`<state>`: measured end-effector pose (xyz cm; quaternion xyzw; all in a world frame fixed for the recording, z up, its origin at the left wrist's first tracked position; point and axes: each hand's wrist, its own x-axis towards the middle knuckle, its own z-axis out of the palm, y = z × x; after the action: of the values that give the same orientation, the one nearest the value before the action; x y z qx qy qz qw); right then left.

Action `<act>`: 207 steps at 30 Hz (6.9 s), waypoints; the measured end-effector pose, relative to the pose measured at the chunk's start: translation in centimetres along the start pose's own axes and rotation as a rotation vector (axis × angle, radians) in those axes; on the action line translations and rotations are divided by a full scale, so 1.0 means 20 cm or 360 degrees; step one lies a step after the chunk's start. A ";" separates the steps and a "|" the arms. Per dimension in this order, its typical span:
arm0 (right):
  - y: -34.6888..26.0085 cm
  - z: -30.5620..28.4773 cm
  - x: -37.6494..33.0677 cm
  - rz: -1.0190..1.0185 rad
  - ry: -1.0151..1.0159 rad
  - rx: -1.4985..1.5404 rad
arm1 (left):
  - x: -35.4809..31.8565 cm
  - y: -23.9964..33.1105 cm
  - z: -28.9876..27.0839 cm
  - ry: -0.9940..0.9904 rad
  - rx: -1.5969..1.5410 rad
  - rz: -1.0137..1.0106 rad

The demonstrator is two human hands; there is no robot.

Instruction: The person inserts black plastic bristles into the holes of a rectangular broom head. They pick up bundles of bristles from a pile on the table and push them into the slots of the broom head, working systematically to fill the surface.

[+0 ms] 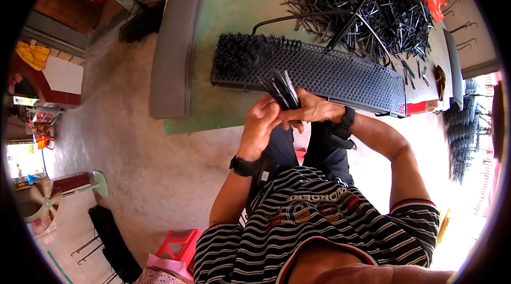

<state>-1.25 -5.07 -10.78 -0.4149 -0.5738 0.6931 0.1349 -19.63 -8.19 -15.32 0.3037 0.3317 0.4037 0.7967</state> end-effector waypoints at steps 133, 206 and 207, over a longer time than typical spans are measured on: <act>-0.13 -0.20 0.27 -0.0634 0.1571 -0.1286 | 0.10 -0.02 0.09 0.0730 -0.0367 0.0182; -0.09 -0.05 0.25 -0.0289 0.0877 -0.0755 | 0.09 -0.05 0.04 0.0677 -0.0559 0.0141; -0.10 -0.06 0.24 -0.0196 0.0857 -0.0615 | 0.08 -0.06 0.03 0.0664 -0.0532 0.0131</act>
<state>-3.96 -0.45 -11.09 -0.5654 -0.6624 0.4277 0.2422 -17.89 -7.49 -16.36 0.0914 0.4049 0.5388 0.7331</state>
